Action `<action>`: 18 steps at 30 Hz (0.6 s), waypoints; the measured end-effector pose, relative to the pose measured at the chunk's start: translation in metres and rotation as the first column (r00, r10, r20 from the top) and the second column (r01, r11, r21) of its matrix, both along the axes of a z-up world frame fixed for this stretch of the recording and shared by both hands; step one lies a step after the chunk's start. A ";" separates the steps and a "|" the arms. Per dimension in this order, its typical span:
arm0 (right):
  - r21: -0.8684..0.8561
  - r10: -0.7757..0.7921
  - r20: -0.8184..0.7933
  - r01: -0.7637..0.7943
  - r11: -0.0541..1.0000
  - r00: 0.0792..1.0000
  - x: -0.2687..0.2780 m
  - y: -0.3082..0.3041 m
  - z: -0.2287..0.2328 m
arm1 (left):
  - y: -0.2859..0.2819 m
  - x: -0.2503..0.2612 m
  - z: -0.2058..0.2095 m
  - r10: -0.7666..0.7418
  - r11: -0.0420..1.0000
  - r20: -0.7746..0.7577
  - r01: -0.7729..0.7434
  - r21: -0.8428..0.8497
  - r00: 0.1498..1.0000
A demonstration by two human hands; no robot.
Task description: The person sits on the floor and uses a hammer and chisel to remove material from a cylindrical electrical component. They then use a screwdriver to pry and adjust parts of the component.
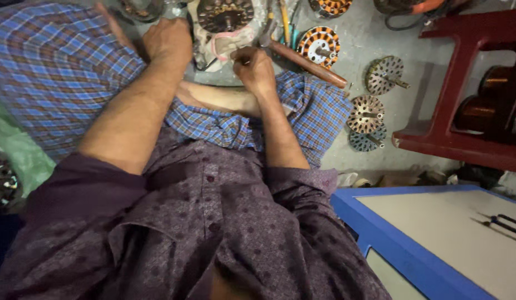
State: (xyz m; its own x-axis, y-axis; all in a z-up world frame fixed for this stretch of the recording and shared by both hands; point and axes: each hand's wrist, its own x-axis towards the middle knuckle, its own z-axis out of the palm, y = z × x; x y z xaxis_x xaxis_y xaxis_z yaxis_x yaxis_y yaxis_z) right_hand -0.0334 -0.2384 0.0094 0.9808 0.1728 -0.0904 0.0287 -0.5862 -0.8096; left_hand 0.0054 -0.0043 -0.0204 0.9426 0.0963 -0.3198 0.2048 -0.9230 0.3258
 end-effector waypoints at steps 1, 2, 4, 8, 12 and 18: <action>0.075 -0.066 -0.096 0.073 0.995 0.993 0.000 -0.002 -0.002 | 0.001 -0.001 -0.003 0.013 1.000 0.020 -0.013 -0.004 1.000; 0.142 -0.122 -0.195 0.152 0.978 0.973 0.001 -0.005 -0.002 | 0.000 -0.001 -0.006 0.026 1.000 0.040 -0.025 -0.009 0.999; 0.433 -0.123 -0.314 0.258 0.864 0.941 0.005 -0.011 0.001 | 0.002 0.002 -0.011 0.128 0.988 0.041 -0.125 -0.086 0.991; 0.631 -0.136 -0.481 0.450 0.633 0.866 0.009 -0.019 0.020 | 0.007 0.015 -0.007 0.294 0.921 0.471 -0.115 -0.373 0.832; 0.718 -0.055 -0.500 0.449 0.531 0.864 0.013 -0.019 0.044 | 0.004 0.011 0.022 0.240 0.007 -0.402 -0.416 -0.910 0.884; 0.789 0.021 -0.414 0.347 0.508 0.910 0.011 -0.011 0.055 | -0.017 -0.004 0.070 0.024 -0.010 -0.429 -0.429 -0.903 0.903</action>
State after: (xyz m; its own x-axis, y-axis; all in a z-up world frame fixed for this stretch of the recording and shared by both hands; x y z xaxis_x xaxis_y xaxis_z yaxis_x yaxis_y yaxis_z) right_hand -0.0224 -0.2495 0.0648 0.9320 0.1865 -0.3107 -0.3609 0.4003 -0.8424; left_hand 0.0014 -0.0217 0.0500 0.8183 -0.2978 -0.4916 0.5721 0.3395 0.7466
